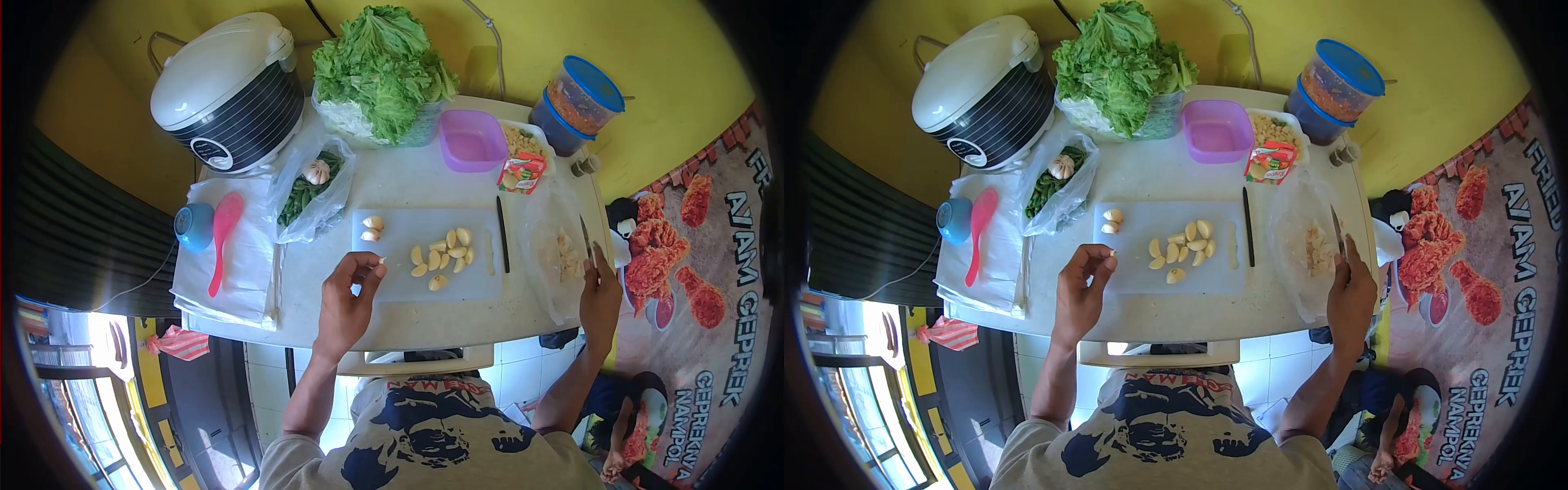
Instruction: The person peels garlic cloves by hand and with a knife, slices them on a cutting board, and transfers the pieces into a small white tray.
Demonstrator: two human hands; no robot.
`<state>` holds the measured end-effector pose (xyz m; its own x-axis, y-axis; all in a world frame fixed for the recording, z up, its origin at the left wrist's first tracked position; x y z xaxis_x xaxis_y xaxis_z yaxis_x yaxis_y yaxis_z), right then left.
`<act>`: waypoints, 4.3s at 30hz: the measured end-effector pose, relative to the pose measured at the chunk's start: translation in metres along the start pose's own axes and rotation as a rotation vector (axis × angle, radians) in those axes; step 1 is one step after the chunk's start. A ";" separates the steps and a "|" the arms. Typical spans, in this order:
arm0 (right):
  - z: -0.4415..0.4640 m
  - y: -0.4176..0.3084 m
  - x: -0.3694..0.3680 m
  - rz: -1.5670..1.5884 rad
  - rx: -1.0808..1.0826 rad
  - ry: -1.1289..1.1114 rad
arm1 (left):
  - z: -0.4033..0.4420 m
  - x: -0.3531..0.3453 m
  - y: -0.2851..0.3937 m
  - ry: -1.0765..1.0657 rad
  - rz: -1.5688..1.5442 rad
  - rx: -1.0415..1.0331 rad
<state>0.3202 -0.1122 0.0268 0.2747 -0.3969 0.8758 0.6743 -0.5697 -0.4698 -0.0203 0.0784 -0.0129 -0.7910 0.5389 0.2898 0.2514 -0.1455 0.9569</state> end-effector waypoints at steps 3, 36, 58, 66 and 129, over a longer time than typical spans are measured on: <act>-0.004 -0.027 0.008 0.113 -0.030 0.003 | -0.006 -0.009 0.006 -0.135 -0.551 -0.023; -0.068 -0.153 -0.054 0.781 0.806 -0.422 | -0.032 -0.046 0.036 -0.282 -1.182 -0.093; -0.066 -0.154 -0.045 0.809 0.839 -0.434 | -0.036 -0.055 0.032 -0.381 -1.469 0.089; -0.065 -0.153 -0.044 0.798 0.809 -0.501 | -0.036 -0.055 0.034 -0.320 -1.421 0.036; -0.078 -0.140 -0.074 2.135 -0.242 -1.385 | -0.034 -0.053 0.038 -0.187 -0.968 -0.089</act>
<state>0.1522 -0.0594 0.0194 0.2558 0.1192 -0.9593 -0.9047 -0.3203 -0.2811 0.0123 0.0161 0.0085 -0.5302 0.5798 -0.6186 -0.5057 0.3694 0.7796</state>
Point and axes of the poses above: each hand's wrist, its own z-axis towards the middle knuckle, its own x-axis out of the back of the hand, y = z × x, the point moved 3 cm from there along z, towards the middle knuckle, and after that the axes turned 11 degrees about -y, right-handed, at the moved point
